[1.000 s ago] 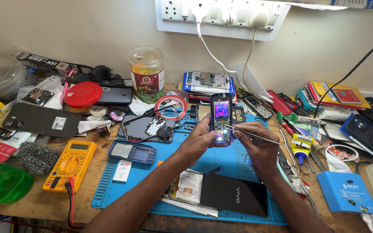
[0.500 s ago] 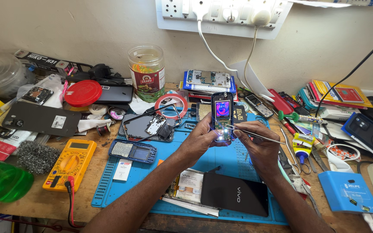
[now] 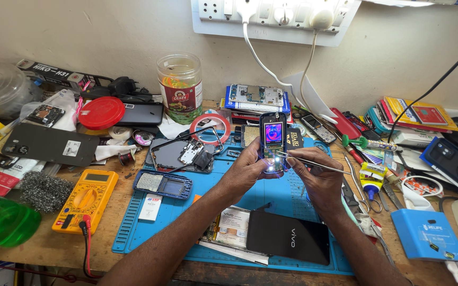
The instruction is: The person is repairing a smartphone at a cluttered workbench. They use a purple plastic tool to pry open the device, remove the back cover, and manipulate internal components. They also briefly handle a separate older mobile phone.
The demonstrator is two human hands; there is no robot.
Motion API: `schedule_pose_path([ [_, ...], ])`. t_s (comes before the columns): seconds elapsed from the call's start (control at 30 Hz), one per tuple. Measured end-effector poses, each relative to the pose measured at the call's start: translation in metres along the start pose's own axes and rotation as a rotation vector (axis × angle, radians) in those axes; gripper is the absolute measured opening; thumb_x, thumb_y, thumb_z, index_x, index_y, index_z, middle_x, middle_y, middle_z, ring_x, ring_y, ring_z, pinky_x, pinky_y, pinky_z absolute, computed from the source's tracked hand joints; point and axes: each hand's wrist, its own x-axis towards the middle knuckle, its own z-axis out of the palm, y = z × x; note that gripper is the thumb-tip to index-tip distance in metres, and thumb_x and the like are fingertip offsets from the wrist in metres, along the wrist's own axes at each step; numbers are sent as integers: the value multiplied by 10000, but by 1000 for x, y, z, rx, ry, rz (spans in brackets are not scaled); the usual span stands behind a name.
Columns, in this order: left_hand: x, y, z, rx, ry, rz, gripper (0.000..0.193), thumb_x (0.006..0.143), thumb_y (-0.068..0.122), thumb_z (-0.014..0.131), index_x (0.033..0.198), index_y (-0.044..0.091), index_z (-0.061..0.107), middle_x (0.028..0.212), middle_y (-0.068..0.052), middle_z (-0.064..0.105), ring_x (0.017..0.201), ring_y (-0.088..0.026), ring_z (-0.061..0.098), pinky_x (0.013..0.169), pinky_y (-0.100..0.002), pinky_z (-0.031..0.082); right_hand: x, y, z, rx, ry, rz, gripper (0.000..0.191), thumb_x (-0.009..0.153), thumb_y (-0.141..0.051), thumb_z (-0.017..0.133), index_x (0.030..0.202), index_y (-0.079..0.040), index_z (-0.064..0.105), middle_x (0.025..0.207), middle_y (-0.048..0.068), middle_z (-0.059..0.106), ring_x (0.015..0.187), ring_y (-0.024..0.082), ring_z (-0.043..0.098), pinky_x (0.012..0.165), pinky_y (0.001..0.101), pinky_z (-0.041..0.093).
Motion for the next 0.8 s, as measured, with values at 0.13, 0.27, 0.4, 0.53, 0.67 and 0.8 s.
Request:
schedule_pose_path([
  [0.13,-1,1,0,10,-1,-13,507,1010,121,528,1494,92,382,1243,-103,633,1086,-164,663,917,-388,618,0,0,0,10,-18,20,207,903,-109,779,1100,-44,766,1061,116,765,996,168,724,862,296,586],
  [0.27,-1,0,-1,13,-5,-14,497,1014,127,524,1488,87,381,1247,-102,634,1084,-167,672,916,-391,620,1,-2,-1,-4,-19,30,206,901,-112,780,1095,-47,768,1059,116,769,993,169,728,862,297,587],
  [0.4,0,-1,-3,13,-15,-7,510,1005,117,518,1494,81,376,1249,-113,632,1076,-174,675,925,-390,617,1,-4,0,-20,-29,27,212,896,-107,782,1098,-45,771,1056,119,771,993,174,726,860,301,582],
  [0.53,1,-2,-4,14,-21,10,530,987,80,503,1503,66,382,1252,-116,629,1079,-166,672,935,-395,616,2,-6,-1,-10,-24,32,200,894,-103,783,1086,-46,768,1053,116,771,1004,171,727,880,308,589],
  [0.67,1,-3,-4,51,-15,-32,504,1002,93,509,1489,70,382,1214,-124,647,1034,-182,693,924,-392,617,2,-5,-4,-8,-42,57,190,886,-98,788,1069,-47,774,1034,110,774,983,166,727,862,303,593],
  [0.8,2,-3,-4,82,-12,-40,511,982,77,507,1478,68,388,1224,-124,656,1042,-183,701,922,-392,618,3,-3,-5,40,-38,90,195,880,-99,795,1066,-43,773,1036,111,773,977,163,724,865,299,597],
])
